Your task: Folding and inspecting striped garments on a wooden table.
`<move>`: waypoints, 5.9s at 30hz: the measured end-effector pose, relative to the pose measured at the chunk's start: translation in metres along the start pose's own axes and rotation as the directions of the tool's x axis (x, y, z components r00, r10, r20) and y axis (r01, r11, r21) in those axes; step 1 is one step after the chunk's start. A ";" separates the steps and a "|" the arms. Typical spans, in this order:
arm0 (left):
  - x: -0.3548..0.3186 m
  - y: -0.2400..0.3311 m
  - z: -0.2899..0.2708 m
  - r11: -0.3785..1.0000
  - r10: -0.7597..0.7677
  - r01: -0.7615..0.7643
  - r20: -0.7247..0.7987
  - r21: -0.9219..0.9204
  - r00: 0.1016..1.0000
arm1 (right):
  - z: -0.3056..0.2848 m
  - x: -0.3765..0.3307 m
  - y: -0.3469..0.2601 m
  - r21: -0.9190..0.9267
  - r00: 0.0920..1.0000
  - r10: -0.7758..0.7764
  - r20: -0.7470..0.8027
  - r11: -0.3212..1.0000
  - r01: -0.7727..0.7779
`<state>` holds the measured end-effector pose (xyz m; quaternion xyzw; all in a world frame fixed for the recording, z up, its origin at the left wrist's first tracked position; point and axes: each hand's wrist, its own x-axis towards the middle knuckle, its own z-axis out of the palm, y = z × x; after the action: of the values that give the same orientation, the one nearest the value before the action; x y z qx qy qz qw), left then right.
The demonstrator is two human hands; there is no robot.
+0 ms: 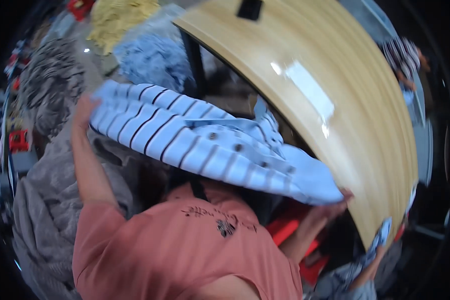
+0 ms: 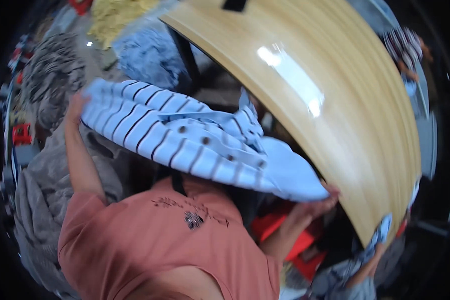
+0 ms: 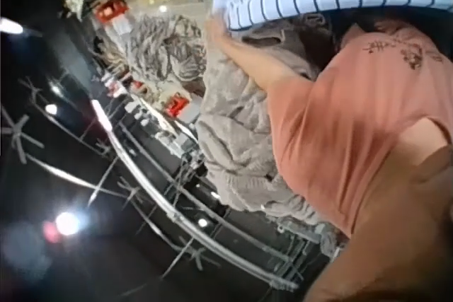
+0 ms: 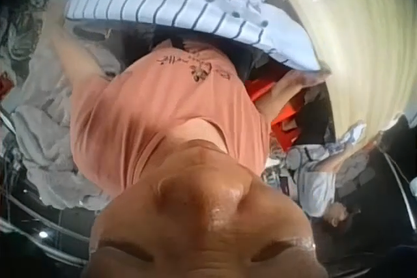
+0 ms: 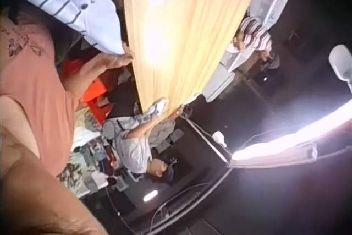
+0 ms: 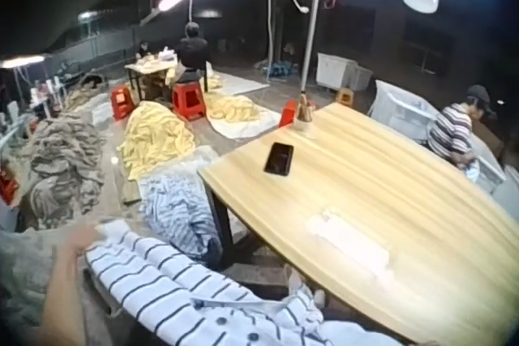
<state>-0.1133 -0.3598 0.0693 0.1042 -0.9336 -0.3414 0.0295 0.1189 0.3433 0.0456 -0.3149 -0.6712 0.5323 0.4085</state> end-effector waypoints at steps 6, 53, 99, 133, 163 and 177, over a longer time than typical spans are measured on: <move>-0.088 -0.038 0.182 0.792 -0.188 -0.125 0.433 0.598 0.882 | -0.018 -0.062 0.078 -0.299 0.882 0.374 0.288 0.910 -0.288; -0.182 0.240 0.195 0.731 0.632 0.425 0.764 -0.534 -0.126 | 0.184 -0.101 0.042 -0.345 0.266 0.575 0.774 0.735 -0.583; -0.115 0.230 0.123 0.116 0.384 0.369 0.384 -0.922 0.840 | 0.134 -0.100 -0.045 -0.245 0.604 -0.263 0.752 0.740 0.627; -0.169 0.150 0.247 0.816 0.543 -0.578 0.336 0.006 0.770 | 0.064 -0.052 -0.019 -0.482 0.711 -0.076 0.699 0.685 0.547; -0.167 0.190 0.246 0.857 0.469 -0.369 0.244 -0.360 0.849 | 0.128 -0.132 -0.012 -0.233 0.417 -0.020 0.909 0.804 0.546; -0.156 0.208 0.286 0.550 0.665 -0.827 0.541 0.113 0.516 | 0.162 -0.152 0.018 -0.333 0.316 0.193 0.929 0.810 0.483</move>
<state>-0.0332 0.0094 -0.0134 -0.3916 -0.9091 -0.1315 -0.0535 0.0467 0.1434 -0.0204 0.0134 -0.9296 0.3485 -0.1194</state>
